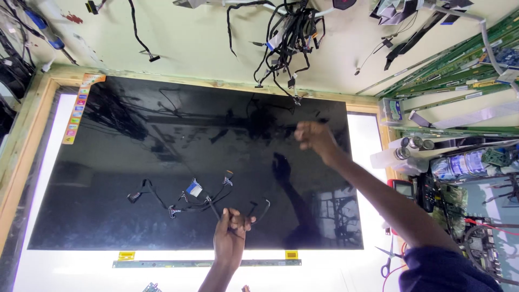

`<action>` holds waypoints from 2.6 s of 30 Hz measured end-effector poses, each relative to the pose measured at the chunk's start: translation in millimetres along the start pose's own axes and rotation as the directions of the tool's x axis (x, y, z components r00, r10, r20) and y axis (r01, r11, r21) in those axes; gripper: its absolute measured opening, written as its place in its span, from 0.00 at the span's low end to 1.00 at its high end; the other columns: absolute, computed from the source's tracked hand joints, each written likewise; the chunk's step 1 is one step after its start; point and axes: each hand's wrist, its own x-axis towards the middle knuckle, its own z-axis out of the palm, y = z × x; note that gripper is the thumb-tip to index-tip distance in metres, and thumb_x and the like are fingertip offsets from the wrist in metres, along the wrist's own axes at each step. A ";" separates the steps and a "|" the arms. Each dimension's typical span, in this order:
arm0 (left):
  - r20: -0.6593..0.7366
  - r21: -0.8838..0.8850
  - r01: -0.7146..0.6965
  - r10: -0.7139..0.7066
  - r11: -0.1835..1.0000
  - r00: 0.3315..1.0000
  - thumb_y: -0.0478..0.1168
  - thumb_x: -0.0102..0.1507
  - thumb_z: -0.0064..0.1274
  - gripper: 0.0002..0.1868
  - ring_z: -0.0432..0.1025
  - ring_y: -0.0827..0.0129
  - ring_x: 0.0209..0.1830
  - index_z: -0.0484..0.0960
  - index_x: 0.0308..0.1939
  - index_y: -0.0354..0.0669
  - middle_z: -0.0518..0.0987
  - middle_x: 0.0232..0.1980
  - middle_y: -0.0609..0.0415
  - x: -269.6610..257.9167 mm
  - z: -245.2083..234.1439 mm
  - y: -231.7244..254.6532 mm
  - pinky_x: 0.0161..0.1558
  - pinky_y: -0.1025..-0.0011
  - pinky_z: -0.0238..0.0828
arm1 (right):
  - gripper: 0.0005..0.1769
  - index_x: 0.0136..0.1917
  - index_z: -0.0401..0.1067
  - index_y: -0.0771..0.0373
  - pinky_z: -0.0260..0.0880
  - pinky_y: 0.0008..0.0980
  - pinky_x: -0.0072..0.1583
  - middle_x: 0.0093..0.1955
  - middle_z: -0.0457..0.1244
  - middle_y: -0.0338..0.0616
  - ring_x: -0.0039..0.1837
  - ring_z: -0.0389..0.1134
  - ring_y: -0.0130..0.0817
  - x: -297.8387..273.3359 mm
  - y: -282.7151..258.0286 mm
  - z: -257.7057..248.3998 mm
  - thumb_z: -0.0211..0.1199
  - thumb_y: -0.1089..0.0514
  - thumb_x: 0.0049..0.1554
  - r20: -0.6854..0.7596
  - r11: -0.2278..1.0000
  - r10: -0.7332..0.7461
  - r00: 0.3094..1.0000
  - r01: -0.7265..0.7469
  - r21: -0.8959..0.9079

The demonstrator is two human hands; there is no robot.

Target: Connecting ribbon cables and wire harnesses to a television circuit board and panel

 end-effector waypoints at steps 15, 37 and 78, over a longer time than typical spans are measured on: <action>0.017 0.189 -0.017 0.014 0.982 1.000 0.46 0.69 0.41 0.19 0.52 0.74 0.14 0.70 0.25 0.40 0.53 0.15 0.62 -33.4 -10.0 16.7 0.28 0.68 0.60 | 0.02 0.46 0.69 0.64 0.69 0.30 0.36 0.30 0.63 0.45 0.32 0.63 0.30 147.8 -95.4 9.4 0.56 0.64 0.58 -0.423 0.882 -0.419 0.803 0.471 0.021; -0.040 0.265 0.036 -0.026 0.963 0.999 0.47 0.68 0.43 0.19 0.53 0.73 0.17 0.75 0.27 0.38 0.56 0.17 0.62 -40.8 -17.1 12.5 0.29 0.68 0.58 | 0.11 0.48 0.74 0.59 0.55 0.20 0.30 0.45 0.66 0.33 0.28 0.49 0.15 -16.6 -36.4 2.7 0.68 0.54 0.53 -0.081 0.945 -0.010 0.997 0.036 0.325; 0.003 0.296 0.047 -0.050 0.954 0.999 0.40 0.65 0.47 0.23 0.39 0.75 0.07 0.60 0.16 0.39 0.46 0.10 0.58 -49.0 -63.3 10.9 0.11 0.72 0.30 | 0.05 0.39 0.79 0.63 0.75 0.28 0.40 0.35 0.69 0.40 0.37 0.71 0.26 128.5 -168.7 -38.5 0.71 0.60 0.55 -0.371 0.699 -0.714 0.594 0.572 -0.428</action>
